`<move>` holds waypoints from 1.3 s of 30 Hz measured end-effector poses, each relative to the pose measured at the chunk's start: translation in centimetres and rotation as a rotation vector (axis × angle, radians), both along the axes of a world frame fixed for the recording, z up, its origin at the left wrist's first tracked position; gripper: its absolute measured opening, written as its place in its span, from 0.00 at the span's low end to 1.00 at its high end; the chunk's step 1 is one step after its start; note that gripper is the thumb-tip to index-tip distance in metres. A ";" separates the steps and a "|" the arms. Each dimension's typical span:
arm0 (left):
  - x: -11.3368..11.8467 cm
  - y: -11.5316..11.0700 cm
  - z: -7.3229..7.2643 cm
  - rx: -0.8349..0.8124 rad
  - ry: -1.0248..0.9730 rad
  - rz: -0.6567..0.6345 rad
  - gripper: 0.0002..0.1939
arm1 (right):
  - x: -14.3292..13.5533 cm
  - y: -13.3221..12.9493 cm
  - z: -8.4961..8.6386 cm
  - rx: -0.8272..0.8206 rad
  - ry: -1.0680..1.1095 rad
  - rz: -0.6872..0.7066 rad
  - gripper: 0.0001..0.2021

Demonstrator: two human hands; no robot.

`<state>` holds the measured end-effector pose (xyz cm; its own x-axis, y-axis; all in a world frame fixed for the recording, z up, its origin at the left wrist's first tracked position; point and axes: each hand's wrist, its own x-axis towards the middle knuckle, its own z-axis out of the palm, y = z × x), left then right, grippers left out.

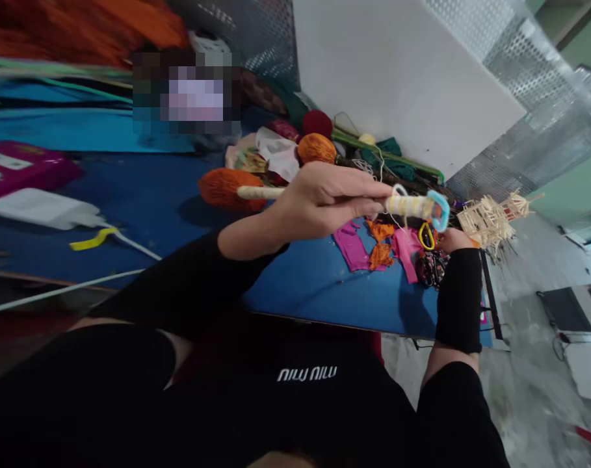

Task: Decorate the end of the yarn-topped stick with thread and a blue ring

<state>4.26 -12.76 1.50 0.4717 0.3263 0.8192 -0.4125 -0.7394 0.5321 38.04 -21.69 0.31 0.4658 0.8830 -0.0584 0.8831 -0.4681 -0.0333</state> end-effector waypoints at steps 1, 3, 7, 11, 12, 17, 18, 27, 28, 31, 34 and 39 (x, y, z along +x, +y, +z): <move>0.1 0.2 0.0 -0.007 0.009 0.032 0.14 | 0.5 -0.4 -0.7 0.008 -0.030 -0.071 0.04; 0.4 0.5 0.0 -0.010 0.031 0.102 0.14 | 1.2 -1.0 -1.4 0.105 -0.068 -0.168 0.06; 1.7 1.0 -0.4 0.078 0.121 0.137 0.15 | -0.8 -1.2 -1.6 0.486 0.050 0.007 0.22; 2.5 1.4 -2.1 0.143 0.250 0.117 0.14 | -6.7 1.0 -3.6 0.763 0.777 0.718 0.39; 2.5 1.5 -2.7 0.132 0.296 0.102 0.14 | -8.2 1.6 -4.2 0.738 0.886 0.798 0.42; 2.1 1.7 -4.7 -0.014 0.467 0.008 0.14 | -10.9 2.5 -5.4 0.450 1.060 0.707 0.25; 2.0 1.8 -4.9 -0.032 0.501 -0.015 0.14 | -10.4 2.2 -5.1 0.402 1.074 0.672 0.23; 4.4 2.2 -7.3 0.015 0.644 0.069 0.16 | -8.8 -0.9 -2.5 0.699 0.800 0.509 0.20; 4.7 2.1 -7.7 0.046 0.645 0.115 0.16 | -9.7 -1.3 -2.7 0.744 0.692 0.501 0.19; 5.0 1.9 -8.3 0.122 0.643 0.216 0.17 | -12.6 -2.2 -3.5 0.803 0.485 0.532 0.18; 5.0 2.0 -8.2 0.151 0.633 0.266 0.17 | -14.6 -2.9 -4.7 0.804 0.357 0.565 0.16; 4.5 2.3 -7.2 0.143 0.680 0.289 0.18 | -15.7 -3.6 -7.1 0.806 0.470 0.560 0.17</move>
<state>8.78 -10.47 -5.70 0.8006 0.4258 0.4215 0.1936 -0.8496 0.4907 22.31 -25.31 -6.82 0.0676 0.8216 0.5661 0.7831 0.3079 -0.5403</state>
